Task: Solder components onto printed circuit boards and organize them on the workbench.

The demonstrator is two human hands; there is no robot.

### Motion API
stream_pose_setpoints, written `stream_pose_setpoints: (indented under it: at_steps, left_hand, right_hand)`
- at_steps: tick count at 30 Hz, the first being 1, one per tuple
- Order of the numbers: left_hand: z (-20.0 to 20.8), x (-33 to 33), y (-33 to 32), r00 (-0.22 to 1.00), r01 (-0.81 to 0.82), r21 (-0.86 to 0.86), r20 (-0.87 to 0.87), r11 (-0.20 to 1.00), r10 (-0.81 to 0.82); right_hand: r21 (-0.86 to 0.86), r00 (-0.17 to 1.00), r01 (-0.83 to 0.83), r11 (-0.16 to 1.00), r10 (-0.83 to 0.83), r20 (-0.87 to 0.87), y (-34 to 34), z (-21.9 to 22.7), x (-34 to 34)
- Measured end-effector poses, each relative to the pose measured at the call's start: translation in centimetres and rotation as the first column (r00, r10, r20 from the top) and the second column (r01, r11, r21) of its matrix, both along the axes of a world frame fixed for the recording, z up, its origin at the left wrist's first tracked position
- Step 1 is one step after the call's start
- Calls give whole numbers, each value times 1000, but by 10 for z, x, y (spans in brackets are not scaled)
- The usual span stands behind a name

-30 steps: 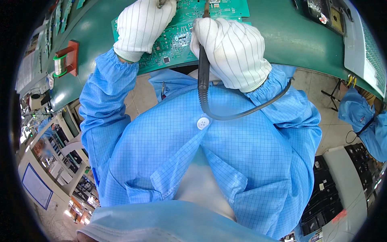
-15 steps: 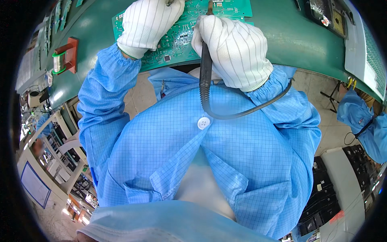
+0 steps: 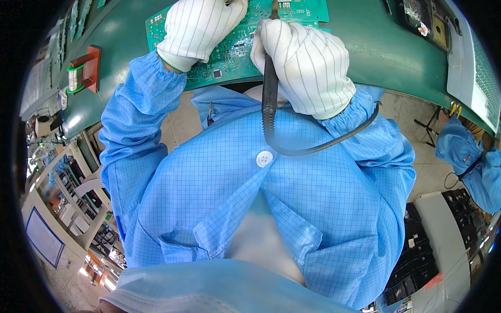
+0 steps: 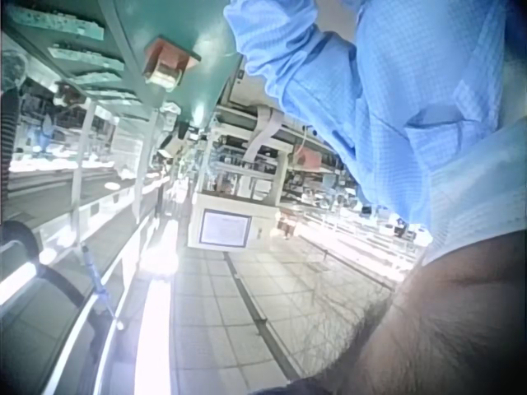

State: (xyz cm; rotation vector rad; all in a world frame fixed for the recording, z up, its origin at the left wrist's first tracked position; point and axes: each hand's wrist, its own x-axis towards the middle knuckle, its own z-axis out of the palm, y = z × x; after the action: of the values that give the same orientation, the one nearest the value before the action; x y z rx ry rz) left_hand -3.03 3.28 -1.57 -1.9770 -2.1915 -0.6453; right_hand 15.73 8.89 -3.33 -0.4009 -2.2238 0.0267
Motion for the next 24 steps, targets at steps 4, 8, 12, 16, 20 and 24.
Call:
stream_pose_setpoints:
  at_steps: [4,8,12,16,20,24]
  left_hand:
    - [2,1,-2,1000,-7,-21,-22,1000,7]
    - [28,-1,7,997,75,-25,-7,997,-76]
    - [19,-6,22,949,203,54,-257,978,-183]
    - [23,1,36,966,154,-32,-207,988,-158]
    - [47,13,56,997,-62,-493,12,868,78]
    - [44,10,62,995,-16,-533,76,846,66]
  right_hand:
    - [-44,998,-15,999,17,57,-4,8,6]
    - [-144,980,-15,989,43,195,-8,22,12]
    - [-92,974,5,996,16,224,-10,20,12]
    - [-22,972,3,1000,3,236,-9,19,11]
    - [-11,962,-5,1000,8,272,-9,22,14]
    - [-4,959,2,1000,-1,282,-9,22,17]
